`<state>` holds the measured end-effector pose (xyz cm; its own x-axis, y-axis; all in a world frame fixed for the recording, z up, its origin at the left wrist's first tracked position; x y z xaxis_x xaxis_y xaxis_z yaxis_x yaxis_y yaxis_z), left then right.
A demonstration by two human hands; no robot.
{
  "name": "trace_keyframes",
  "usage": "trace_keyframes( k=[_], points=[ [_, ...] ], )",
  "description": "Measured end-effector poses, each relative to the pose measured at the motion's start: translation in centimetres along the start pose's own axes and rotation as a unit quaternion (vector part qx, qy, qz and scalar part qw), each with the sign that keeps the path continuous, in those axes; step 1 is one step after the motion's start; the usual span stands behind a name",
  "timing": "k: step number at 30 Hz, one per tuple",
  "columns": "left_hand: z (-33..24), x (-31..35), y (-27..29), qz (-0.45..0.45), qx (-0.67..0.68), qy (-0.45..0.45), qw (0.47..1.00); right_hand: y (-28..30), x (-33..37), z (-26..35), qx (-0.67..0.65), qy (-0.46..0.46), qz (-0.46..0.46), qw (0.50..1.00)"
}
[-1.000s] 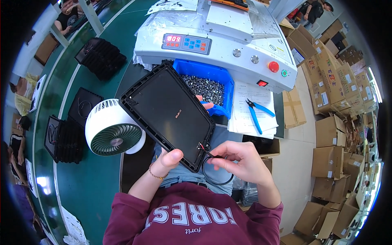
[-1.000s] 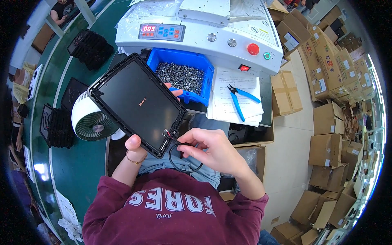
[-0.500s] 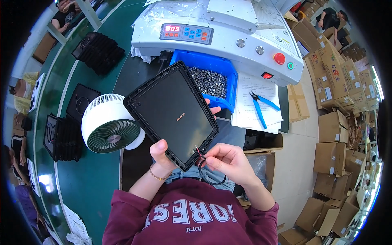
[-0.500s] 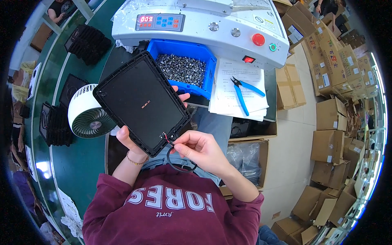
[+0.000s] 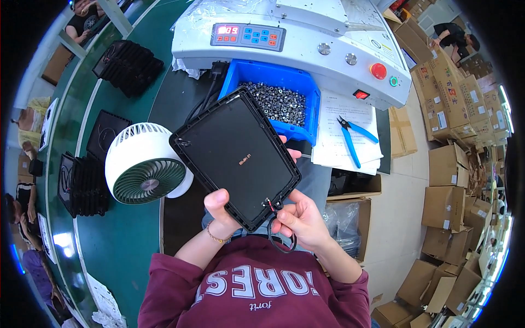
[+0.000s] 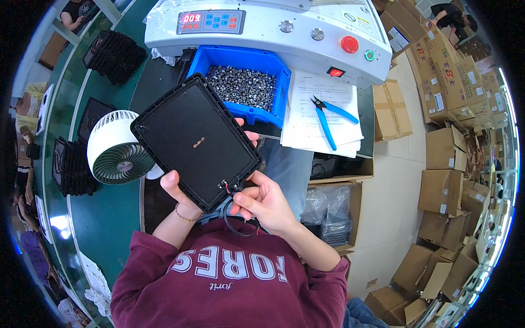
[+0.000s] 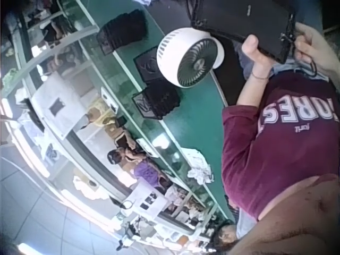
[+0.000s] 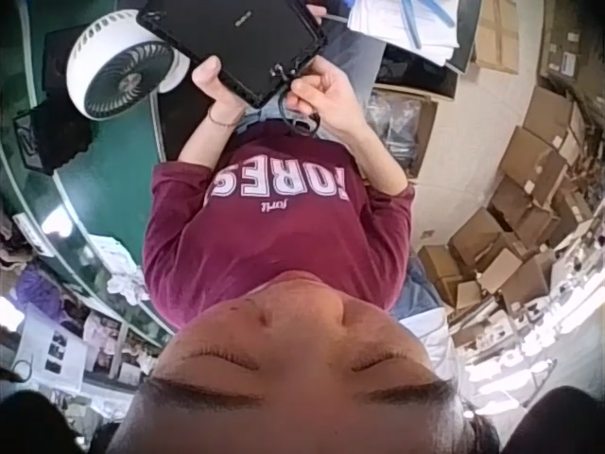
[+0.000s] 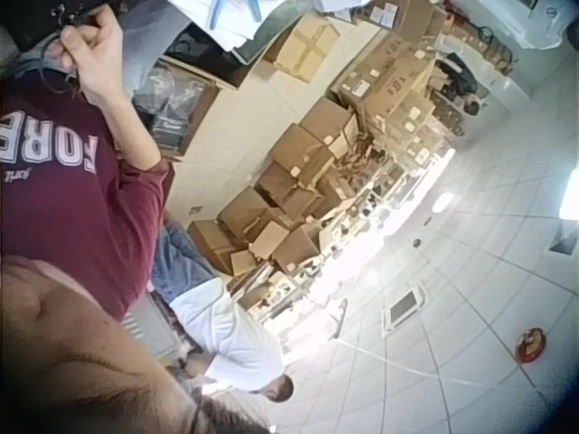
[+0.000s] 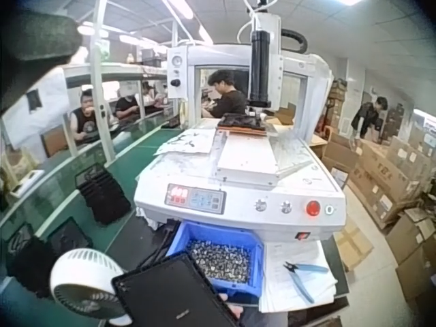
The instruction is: Assembling electronic device housings by placing components and cleaning the adhesive dispensing machine nozzle.
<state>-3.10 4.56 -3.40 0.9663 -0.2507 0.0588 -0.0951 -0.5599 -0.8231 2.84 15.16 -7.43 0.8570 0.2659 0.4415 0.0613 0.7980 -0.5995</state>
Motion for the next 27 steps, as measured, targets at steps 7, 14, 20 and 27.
trace_keyframes(
  k=[7,14,20,27],
  points=[
    [0.1,0.1,-0.2,-0.006,-0.007,0.003,1.0,0.4,-0.1,0.2,0.051,0.02,-0.012,0.998],
    [0.2,-0.1,0.3,0.009,-0.022,0.0,1.0,0.6,-0.1,-0.3,0.056,0.04,-0.033,0.997],
    [0.1,0.4,0.1,0.011,-0.04,-0.001,0.999,0.6,0.0,-0.3,0.082,0.092,-0.042,0.992],
    [0.3,0.7,-0.4,0.024,-0.033,0.022,0.999,1.0,-0.1,-0.2,0.089,0.121,-0.056,0.987]
  ],
)
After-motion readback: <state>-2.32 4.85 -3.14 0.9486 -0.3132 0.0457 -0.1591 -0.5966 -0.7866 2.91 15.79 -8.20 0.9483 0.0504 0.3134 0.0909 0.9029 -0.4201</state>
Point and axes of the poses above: each hand's wrist, its own x-axis away from the middle knuckle, its own y-axis out of the back of the hand, z = x × y, the point moved 5 cm from there along -x, towards the middle knuckle, and after that the axes turned 11 degrees about -z, right-handed, at the moved point
